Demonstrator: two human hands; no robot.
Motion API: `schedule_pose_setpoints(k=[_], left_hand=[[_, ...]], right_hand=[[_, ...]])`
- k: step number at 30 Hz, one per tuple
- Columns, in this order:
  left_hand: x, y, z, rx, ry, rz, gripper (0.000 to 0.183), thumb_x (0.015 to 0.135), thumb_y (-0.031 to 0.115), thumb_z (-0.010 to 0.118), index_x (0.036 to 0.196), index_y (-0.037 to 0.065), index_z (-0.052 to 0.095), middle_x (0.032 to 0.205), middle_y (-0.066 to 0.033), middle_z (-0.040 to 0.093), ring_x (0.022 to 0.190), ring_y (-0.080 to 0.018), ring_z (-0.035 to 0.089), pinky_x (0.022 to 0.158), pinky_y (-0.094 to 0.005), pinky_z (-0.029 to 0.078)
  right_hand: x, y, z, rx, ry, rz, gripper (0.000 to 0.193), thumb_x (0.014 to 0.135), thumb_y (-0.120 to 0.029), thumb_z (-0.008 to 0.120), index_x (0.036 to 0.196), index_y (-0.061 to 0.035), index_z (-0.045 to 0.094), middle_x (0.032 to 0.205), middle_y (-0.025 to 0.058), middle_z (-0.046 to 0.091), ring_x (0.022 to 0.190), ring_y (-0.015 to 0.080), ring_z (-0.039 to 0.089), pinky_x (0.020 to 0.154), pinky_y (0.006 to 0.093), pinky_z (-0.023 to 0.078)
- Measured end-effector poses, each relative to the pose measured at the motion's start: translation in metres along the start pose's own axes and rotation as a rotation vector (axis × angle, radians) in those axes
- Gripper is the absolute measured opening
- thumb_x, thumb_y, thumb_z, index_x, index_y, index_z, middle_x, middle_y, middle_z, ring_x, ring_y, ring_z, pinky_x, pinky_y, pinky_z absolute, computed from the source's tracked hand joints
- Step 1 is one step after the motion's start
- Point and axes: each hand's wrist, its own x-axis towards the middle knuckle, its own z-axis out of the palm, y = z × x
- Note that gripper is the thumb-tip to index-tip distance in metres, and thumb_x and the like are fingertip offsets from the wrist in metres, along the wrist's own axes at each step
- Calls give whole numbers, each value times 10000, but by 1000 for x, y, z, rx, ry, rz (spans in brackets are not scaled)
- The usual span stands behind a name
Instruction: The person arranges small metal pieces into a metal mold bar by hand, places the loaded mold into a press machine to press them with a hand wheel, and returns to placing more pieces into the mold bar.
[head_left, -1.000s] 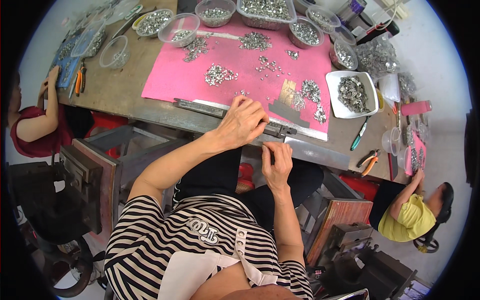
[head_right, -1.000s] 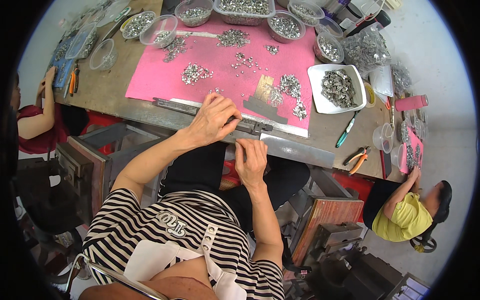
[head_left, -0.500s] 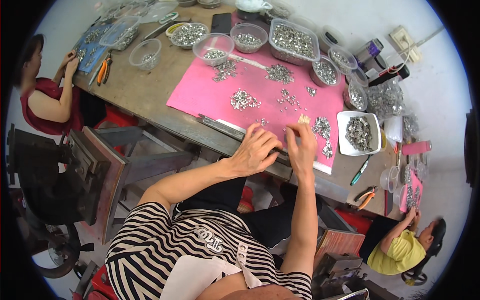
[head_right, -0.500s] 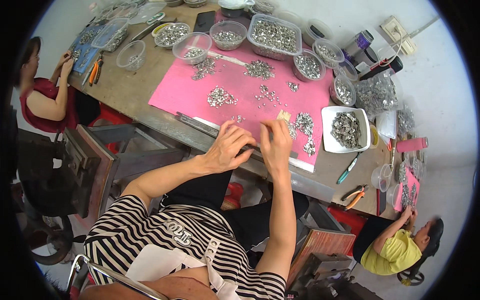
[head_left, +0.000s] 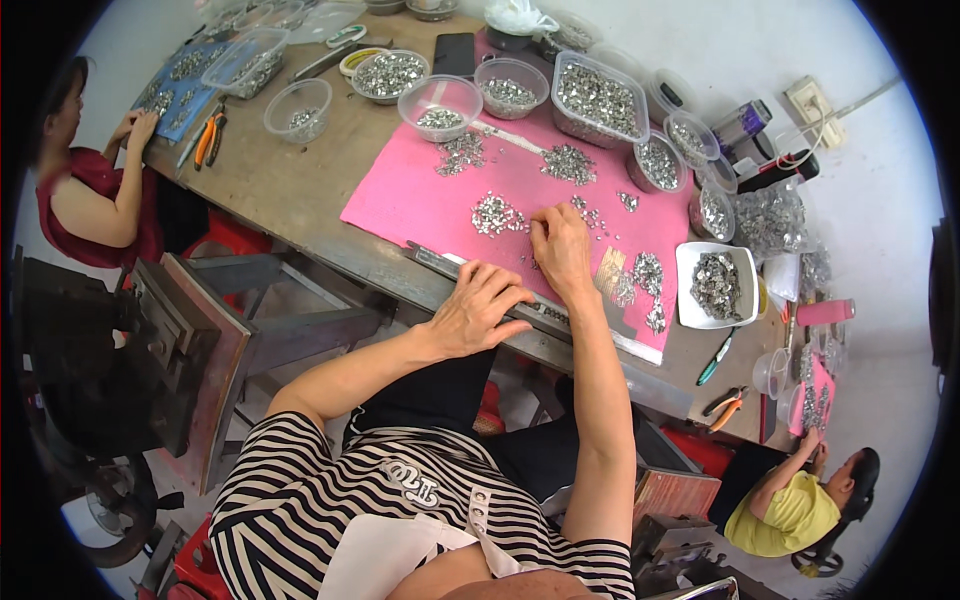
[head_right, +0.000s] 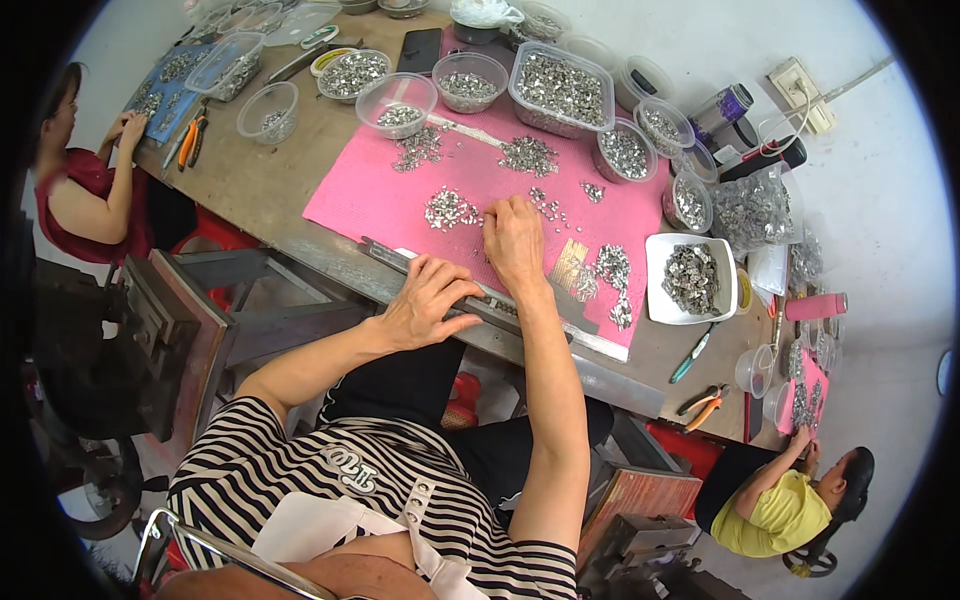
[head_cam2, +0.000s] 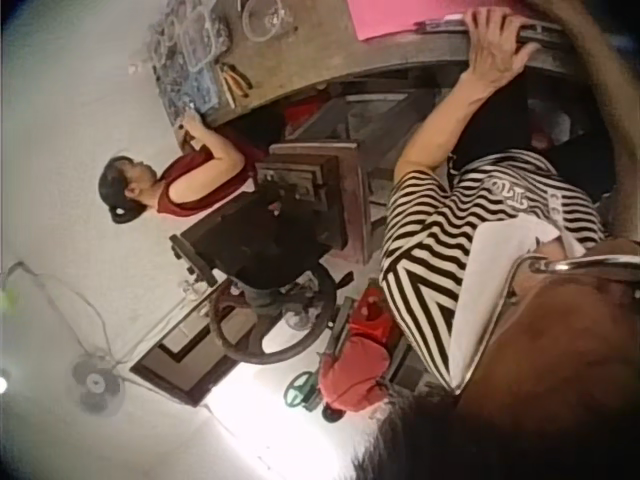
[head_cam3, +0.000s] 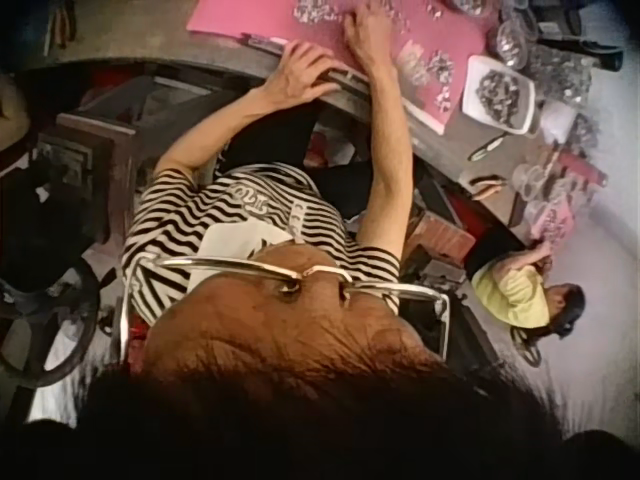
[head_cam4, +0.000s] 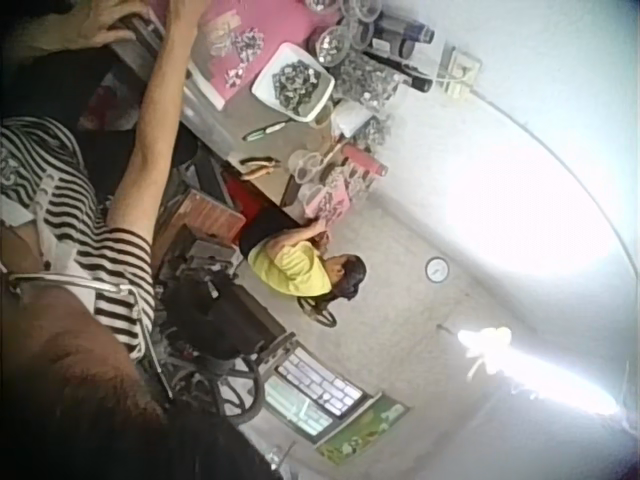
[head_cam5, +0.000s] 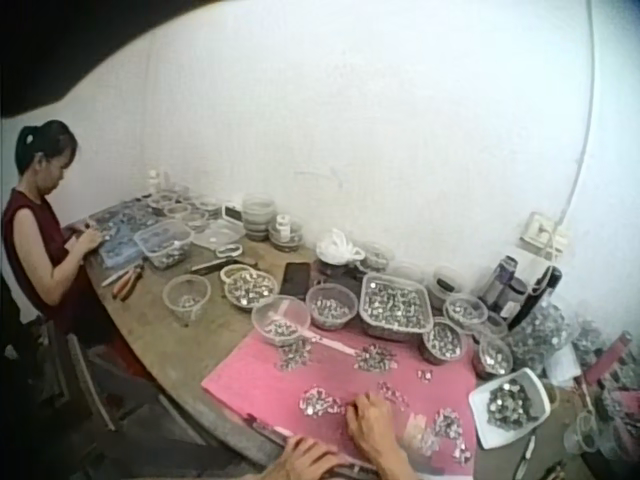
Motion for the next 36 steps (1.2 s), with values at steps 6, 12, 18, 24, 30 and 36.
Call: schedule_pose_setpoints(k=[6,12,18,24,30,36], left_hand=[[-3,-2,1,-10,-18,-3,422,789,300,809,1120,96,647,1111,-69,586,1069,-257,528,991,-448,354],[-2,-1,2,-12,22,-9,410,754,288,842,1074,103,665,1073,-60,594,1022,-255,550,955,-432,367],[0,0,2,18,-8,-2,385,810,312,786,1110,108,659,1101,-67,582,1060,-253,544,988,-441,364],[-1,-5,-8,80,-2,-35,456,792,350,791,1132,84,645,1095,-85,567,1037,-281,527,991,-452,346],[2,-9,-8,-21,3,-12,386,753,277,820,1031,46,685,1029,-95,542,987,-285,523,910,-412,408],[1,-9,-4,-24,2,-8,396,751,281,823,1028,35,682,1031,-101,545,978,-288,525,912,-418,412]], right_hand=[[7,3,-10,88,-62,62,79,870,-63,662,914,-10,702,861,171,640,816,371,650,726,463,520],[9,1,-15,109,-127,8,75,875,-74,670,927,-40,712,865,164,632,815,374,648,724,466,521],[4,10,-9,-46,-88,-120,113,885,-86,672,899,-1,599,876,185,606,862,388,611,766,478,487],[-38,5,-57,71,-10,-22,103,898,-68,671,912,-5,590,850,162,592,812,371,598,739,462,474],[-116,-11,-89,100,45,104,84,879,-13,687,909,-9,609,857,123,592,787,315,573,730,416,447],[-136,-18,-77,-68,155,-29,147,821,-9,738,920,-42,634,935,98,612,845,299,574,756,404,435]])
